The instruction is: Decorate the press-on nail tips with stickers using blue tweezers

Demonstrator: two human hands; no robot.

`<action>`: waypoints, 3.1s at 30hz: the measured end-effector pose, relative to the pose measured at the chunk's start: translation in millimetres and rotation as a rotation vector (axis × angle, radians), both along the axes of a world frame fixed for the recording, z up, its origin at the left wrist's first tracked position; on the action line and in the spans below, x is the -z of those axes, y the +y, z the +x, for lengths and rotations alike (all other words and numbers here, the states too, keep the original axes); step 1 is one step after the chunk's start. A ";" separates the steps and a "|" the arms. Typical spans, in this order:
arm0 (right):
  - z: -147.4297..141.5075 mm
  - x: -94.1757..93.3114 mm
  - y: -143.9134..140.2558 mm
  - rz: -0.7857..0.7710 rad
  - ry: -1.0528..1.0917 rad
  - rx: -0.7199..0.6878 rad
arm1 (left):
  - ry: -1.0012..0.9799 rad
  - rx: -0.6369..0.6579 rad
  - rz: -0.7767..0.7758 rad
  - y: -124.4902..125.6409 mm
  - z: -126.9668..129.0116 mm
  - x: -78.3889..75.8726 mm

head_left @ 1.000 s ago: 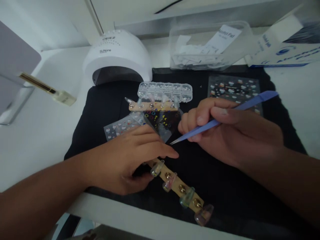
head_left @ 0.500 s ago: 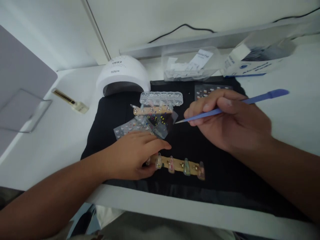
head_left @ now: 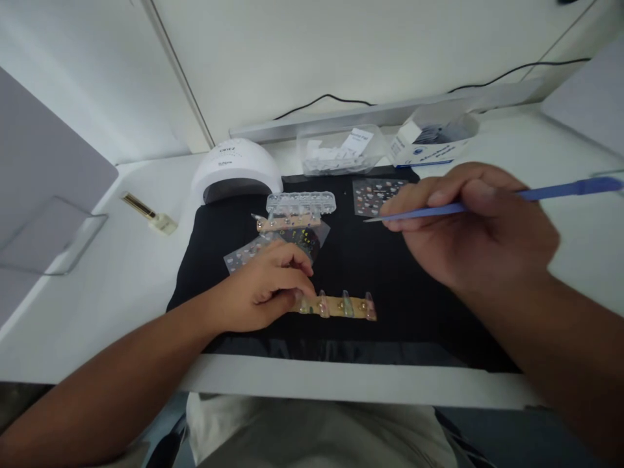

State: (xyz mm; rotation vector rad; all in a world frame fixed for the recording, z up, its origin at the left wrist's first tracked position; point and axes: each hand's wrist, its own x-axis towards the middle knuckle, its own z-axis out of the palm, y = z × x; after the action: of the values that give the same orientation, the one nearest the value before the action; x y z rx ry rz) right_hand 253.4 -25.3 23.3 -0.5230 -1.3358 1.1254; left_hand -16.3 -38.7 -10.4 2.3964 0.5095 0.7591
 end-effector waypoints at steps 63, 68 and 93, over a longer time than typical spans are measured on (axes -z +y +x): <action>-26.7 18.6 -32.4 -0.097 -0.037 -0.334 | -0.606 -0.425 -0.598 13.3 1.6 -7.0; -29.7 16.9 -35.9 -0.065 -0.074 -0.332 | -0.617 -0.419 -0.605 9.7 1.6 -7.0; -20.4 18.3 -29.8 0.043 -0.019 -0.112 | -0.518 -0.316 -0.363 -21.7 17.3 1.1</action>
State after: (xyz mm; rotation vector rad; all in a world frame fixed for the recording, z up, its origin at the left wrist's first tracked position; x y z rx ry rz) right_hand 233.0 -55.1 5.0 -0.4331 -1.4169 1.1831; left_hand 1.0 -60.4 -11.6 1.7171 0.7380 1.2559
